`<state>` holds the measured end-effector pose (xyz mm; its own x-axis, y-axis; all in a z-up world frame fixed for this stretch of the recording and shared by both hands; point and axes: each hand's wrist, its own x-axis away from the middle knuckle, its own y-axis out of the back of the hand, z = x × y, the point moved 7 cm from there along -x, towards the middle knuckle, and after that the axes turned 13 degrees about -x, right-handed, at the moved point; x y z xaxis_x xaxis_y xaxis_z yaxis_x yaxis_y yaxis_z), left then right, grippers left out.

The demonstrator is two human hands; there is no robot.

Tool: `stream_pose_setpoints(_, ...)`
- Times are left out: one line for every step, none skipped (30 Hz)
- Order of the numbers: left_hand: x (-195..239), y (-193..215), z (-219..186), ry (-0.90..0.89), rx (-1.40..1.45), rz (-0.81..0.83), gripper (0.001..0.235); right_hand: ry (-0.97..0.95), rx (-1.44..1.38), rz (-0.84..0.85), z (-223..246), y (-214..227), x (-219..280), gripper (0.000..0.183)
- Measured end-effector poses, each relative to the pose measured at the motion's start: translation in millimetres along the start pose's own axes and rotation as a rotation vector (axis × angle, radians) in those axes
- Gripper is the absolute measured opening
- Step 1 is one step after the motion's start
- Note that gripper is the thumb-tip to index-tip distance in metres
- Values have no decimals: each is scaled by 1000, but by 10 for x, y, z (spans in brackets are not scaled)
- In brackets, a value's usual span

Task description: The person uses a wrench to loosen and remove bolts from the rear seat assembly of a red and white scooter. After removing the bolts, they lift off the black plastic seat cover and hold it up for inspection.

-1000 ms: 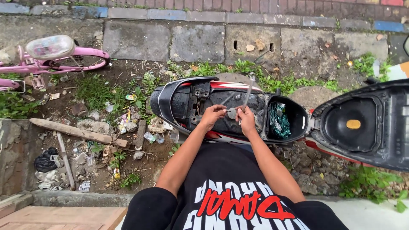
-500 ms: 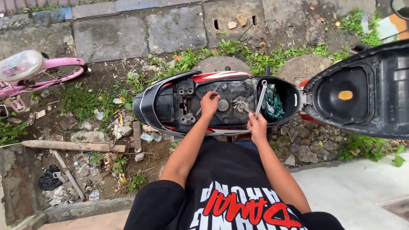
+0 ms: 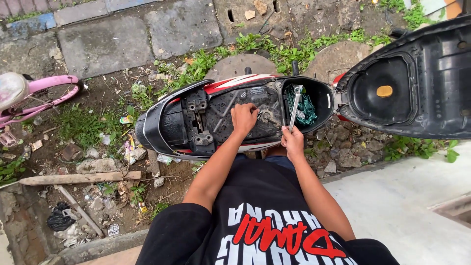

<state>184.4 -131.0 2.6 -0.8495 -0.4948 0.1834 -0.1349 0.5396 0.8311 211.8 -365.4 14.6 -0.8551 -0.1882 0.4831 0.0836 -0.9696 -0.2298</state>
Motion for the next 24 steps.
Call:
stream_pose_setpoints(56,61,-52,-1,-1,7,13,-4,0,-6,-9,30,-10,12)
stream_pose_setpoints(113,143,-115,-20,12,-13,13,2,3,-11,-12,58,-18,12)
stream_pose_setpoints(155,224,-180,-40,24,-35,12,9,4,-16,-17,83,-40,12)
stream_pose_setpoints(193,89,-132,-43,22,-29,12,7,2,-22,-11,101,-19,12)
stream_pose_setpoints(193,-32,-112,-66,5,-26,11,-7,-4,-33,6,109,-23,11)
stream_pose_setpoints(194,-150,-92,-88,-12,-23,11,-21,-10,-45,25,115,-24,11)
stream_pose_setpoints(218,-130,-130,-95,-12,-21,11,-18,-12,-50,32,139,-40,11)
stream_pose_setpoints(247,-124,-197,-144,-93,-6,12,-27,-9,-51,29,160,-54,11)
stream_pose_setpoints(277,-119,-262,-191,-175,5,15,-36,-5,-50,29,180,-76,11)
stream_pose_setpoints(261,-205,-256,-194,-175,5,15,-34,-6,-51,66,176,-87,11)
stream_pose_setpoints(260,-291,-288,-268,-274,-10,13,-31,-4,-52,95,167,-93,12)
stream_pose_setpoints(263,-381,-318,-342,-372,-26,11,-28,-3,-52,125,156,-97,12)
stream_pose_setpoints(237,-503,-268,-345,-374,-29,11,-25,-5,-52,141,155,-102,12)
stream_pose_setpoints(225,-631,-256,-409,-450,-45,11,-31,1,-56,153,156,-104,12)
stream_pose_setpoints(220,-756,-231,-468,-528,-62,13,-38,9,-56,161,147,-107,12)
stream_pose_setpoints(203,-611,-294,-466,-529,-65,13,-38,8,-53,182,118,-121,12)
stream_pose_setpoints(218,-451,-351,-469,-517,-95,16,-39,23,-46,187,90,-118,12)
stream_pose_setpoints(234,-292,-404,-472,-505,-125,20,-41,39,-39,187,60,-113,12)
stream_pose_setpoints(227,-267,-368,-461,-509,-125,20,-48,41,-30,187,27,-123,12)
stream_pose_setpoints(222,-207,-326,-433,-475,-165,19,-49,75,1,190,-22,-131,14)
stream_pose_setpoints(225,-146,-277,-404,-442,-205,18,-51,110,34,186,-72,-135,16)
stream_pose_setpoints(264,2,-230,-392,-447,-205,18,-58,112,45,123,-78,-156,16)
stream_pose_setpoints(271,188,-166,-338,-367,-232,14,-55,113,44,80,-83,-199,18)
stream_pose_setpoints(284,373,-101,-285,-287,-260,11,-51,113,42,38,-89,-240,19)
